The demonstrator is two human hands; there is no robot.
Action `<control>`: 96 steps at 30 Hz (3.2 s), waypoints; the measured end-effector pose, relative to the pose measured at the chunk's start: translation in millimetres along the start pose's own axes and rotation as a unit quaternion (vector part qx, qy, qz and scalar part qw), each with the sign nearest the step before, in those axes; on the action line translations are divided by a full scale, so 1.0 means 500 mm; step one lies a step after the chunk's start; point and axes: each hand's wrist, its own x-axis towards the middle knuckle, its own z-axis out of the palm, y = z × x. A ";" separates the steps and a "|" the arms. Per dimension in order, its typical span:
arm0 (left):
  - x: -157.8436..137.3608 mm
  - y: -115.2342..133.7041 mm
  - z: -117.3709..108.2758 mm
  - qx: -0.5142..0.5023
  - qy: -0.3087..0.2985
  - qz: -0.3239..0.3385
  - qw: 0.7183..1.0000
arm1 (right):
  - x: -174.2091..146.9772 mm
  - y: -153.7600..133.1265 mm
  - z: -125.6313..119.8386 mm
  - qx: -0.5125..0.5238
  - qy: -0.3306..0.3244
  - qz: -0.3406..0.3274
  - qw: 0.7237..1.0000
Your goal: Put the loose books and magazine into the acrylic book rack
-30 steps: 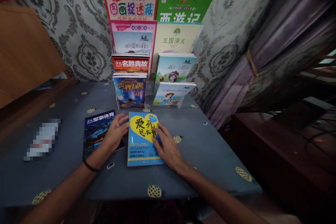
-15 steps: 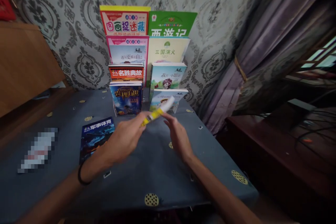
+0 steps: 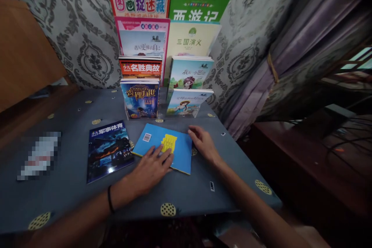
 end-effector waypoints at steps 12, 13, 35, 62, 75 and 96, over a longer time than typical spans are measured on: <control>-0.027 -0.013 -0.013 -0.115 -0.039 -0.017 0.993 | 0.001 -0.111 0.180 -0.194 -0.402 -0.317 0.837; -0.026 -0.014 -0.016 -0.121 -0.034 -0.015 0.992 | 0.014 -0.102 0.184 -0.199 -0.399 -0.314 0.838; -0.031 -0.020 0.008 -0.118 -0.007 0.008 0.993 | 0.014 -0.004 0.079 -0.246 -0.225 -0.232 0.914; -0.034 -0.024 0.002 -0.122 -0.005 0.016 0.992 | -0.256 -0.046 -0.046 -0.195 -0.290 -0.196 0.916; -0.023 -0.047 -0.026 -0.121 -0.015 0.049 0.991 | -0.068 0.027 -0.043 -0.220 -0.204 -0.186 0.936; 0.003 -0.043 -0.055 0.054 -0.048 -0.001 0.997 | -0.035 0.046 -0.038 -0.175 -0.151 -0.212 0.949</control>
